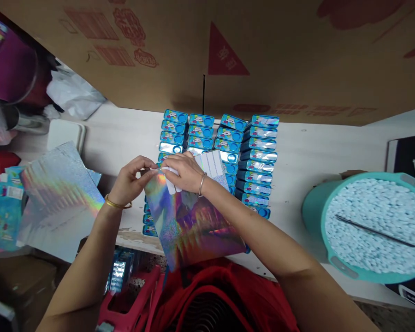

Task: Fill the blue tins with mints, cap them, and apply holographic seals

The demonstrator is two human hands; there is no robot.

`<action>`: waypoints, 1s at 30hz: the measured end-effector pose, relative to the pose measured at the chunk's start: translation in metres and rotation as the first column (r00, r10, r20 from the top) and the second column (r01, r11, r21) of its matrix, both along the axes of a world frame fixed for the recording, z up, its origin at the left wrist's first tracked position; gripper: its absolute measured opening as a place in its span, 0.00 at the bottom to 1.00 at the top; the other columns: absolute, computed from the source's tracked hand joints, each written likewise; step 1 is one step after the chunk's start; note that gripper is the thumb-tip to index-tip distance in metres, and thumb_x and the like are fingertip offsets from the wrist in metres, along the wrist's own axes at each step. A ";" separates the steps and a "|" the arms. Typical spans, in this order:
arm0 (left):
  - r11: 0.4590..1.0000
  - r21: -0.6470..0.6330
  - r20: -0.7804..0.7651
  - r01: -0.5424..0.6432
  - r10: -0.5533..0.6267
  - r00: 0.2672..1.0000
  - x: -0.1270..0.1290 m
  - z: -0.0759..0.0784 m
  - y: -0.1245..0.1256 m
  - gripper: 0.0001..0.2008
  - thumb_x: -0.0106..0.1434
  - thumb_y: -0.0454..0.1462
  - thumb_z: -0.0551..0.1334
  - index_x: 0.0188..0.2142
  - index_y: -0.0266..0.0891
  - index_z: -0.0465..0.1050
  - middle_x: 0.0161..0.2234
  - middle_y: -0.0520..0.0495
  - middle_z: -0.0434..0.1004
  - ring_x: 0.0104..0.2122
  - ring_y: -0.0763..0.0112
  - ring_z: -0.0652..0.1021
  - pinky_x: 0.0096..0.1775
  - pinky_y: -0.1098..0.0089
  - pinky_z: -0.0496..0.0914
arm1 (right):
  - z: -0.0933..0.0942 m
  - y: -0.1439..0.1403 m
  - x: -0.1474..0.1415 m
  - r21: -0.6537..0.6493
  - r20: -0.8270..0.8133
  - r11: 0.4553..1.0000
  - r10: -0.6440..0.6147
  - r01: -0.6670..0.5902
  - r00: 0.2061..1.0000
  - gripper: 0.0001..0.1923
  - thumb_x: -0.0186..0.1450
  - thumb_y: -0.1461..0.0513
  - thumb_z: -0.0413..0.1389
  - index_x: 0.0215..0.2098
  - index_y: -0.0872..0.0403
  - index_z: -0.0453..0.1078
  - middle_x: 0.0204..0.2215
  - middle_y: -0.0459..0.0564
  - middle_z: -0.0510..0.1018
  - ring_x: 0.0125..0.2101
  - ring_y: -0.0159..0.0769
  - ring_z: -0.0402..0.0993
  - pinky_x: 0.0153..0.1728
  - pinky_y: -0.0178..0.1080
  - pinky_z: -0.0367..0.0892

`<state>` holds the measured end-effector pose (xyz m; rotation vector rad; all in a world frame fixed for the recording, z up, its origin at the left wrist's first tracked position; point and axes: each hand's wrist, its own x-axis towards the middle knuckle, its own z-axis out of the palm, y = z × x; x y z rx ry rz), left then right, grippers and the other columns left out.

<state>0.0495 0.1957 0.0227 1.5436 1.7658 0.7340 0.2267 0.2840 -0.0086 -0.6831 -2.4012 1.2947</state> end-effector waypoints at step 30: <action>0.976 0.219 -0.454 0.015 0.088 0.887 0.021 -0.018 -0.019 0.12 0.68 0.39 0.54 0.46 0.44 0.73 0.47 0.45 0.79 0.45 0.65 0.76 0.47 0.59 0.60 | -0.009 0.003 -0.011 -0.121 0.024 0.992 -0.025 0.028 0.999 0.12 0.67 0.63 0.47 0.28 0.53 0.67 0.29 0.46 0.75 0.35 0.36 0.69 0.40 0.40 0.53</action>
